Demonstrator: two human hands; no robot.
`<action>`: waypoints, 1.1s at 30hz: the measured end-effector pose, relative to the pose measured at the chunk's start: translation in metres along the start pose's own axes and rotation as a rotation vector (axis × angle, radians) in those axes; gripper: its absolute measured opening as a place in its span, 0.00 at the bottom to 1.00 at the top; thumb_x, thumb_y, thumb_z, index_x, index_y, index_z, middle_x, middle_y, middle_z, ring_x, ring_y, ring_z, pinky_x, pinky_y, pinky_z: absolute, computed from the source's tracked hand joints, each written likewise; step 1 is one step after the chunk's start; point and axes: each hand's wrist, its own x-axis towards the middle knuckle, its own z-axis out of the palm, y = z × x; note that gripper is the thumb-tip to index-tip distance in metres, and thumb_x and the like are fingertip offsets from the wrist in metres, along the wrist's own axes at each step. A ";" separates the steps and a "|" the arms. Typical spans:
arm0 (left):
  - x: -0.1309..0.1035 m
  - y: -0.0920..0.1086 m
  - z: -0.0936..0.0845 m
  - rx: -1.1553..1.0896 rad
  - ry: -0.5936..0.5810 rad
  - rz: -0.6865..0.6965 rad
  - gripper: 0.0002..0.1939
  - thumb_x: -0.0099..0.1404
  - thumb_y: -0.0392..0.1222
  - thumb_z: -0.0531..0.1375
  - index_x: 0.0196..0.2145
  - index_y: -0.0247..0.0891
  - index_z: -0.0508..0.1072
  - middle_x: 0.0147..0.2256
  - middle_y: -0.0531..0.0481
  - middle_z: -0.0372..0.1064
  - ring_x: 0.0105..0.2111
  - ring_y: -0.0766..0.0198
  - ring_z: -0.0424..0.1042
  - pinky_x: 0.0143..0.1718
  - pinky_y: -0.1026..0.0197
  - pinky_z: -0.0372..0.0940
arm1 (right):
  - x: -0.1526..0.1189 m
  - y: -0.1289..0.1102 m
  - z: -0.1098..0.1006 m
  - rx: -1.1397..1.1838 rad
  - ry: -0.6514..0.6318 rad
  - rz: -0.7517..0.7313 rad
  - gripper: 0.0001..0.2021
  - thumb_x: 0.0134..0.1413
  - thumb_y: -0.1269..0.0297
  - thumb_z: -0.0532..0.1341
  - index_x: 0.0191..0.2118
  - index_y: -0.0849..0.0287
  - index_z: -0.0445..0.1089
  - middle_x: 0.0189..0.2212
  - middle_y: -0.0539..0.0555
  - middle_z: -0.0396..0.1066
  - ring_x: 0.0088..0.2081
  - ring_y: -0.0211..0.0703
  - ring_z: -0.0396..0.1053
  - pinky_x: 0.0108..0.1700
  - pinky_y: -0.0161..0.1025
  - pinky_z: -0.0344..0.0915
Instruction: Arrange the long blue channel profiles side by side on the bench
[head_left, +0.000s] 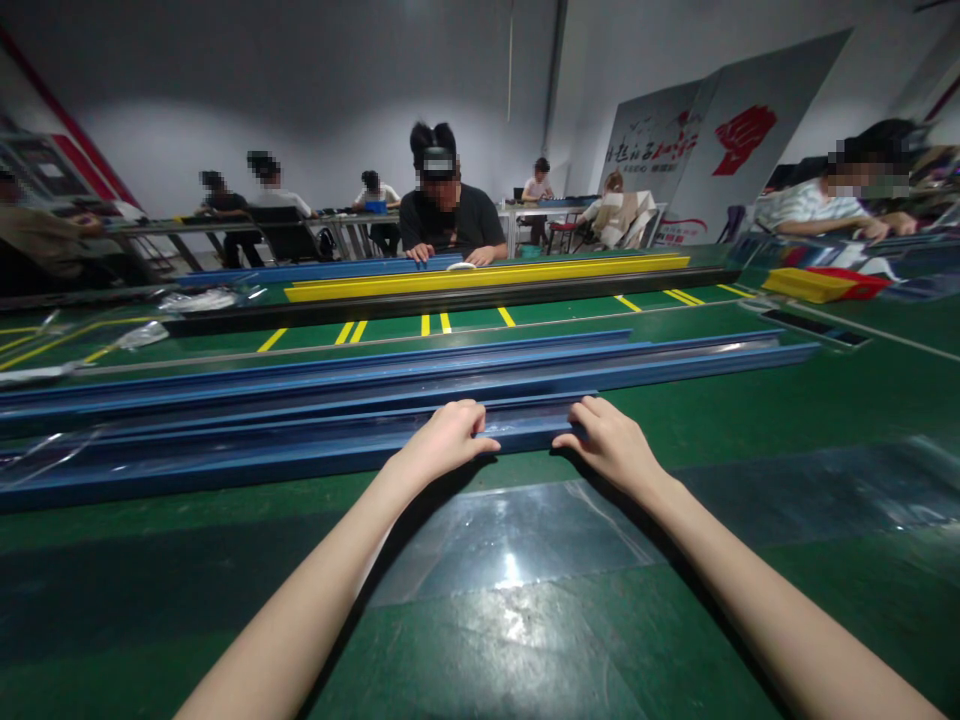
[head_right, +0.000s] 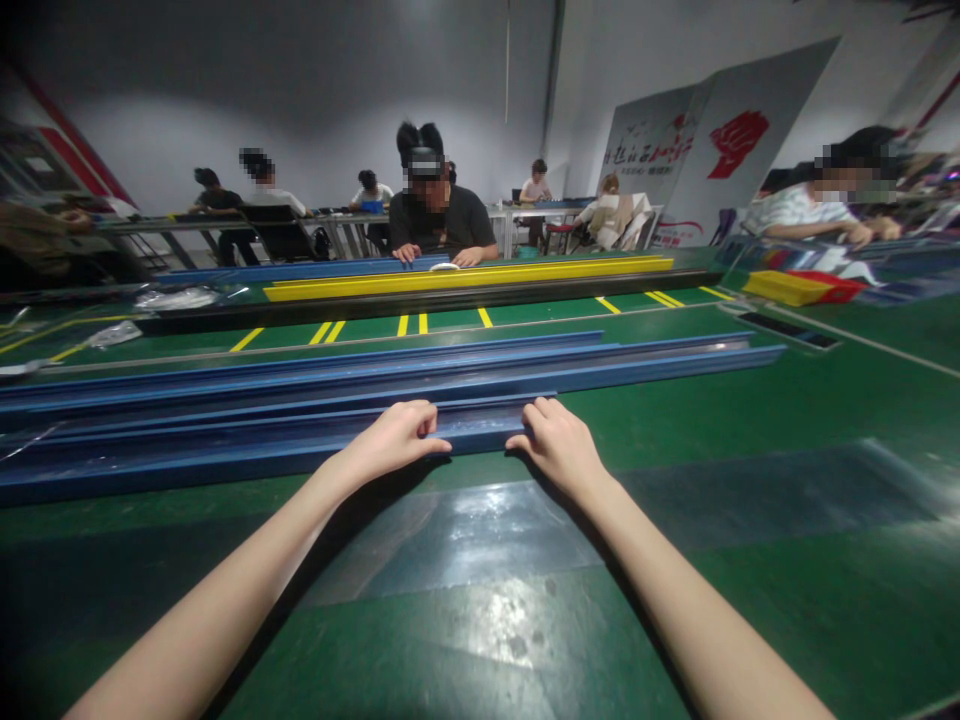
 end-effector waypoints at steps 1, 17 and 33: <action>0.000 0.000 0.000 0.004 0.001 0.005 0.14 0.53 0.47 0.61 0.22 0.37 0.62 0.24 0.54 0.60 0.25 0.67 0.60 0.25 0.66 0.50 | 0.000 0.000 0.000 0.000 -0.002 0.007 0.15 0.55 0.50 0.50 0.29 0.57 0.60 0.29 0.54 0.64 0.34 0.44 0.61 0.32 0.37 0.56; -0.002 0.003 -0.003 0.117 -0.042 -0.053 0.14 0.54 0.51 0.59 0.25 0.39 0.62 0.28 0.53 0.64 0.28 0.64 0.63 0.25 0.65 0.51 | -0.001 0.014 -0.002 0.020 0.033 0.019 0.18 0.48 0.44 0.55 0.28 0.56 0.58 0.27 0.53 0.62 0.32 0.45 0.58 0.34 0.39 0.55; -0.003 0.004 -0.006 0.109 -0.062 -0.035 0.12 0.55 0.51 0.58 0.26 0.39 0.63 0.28 0.53 0.65 0.29 0.63 0.64 0.27 0.64 0.53 | -0.001 0.017 0.000 -0.041 0.020 0.038 0.20 0.46 0.43 0.56 0.28 0.57 0.58 0.27 0.53 0.62 0.32 0.45 0.58 0.33 0.39 0.52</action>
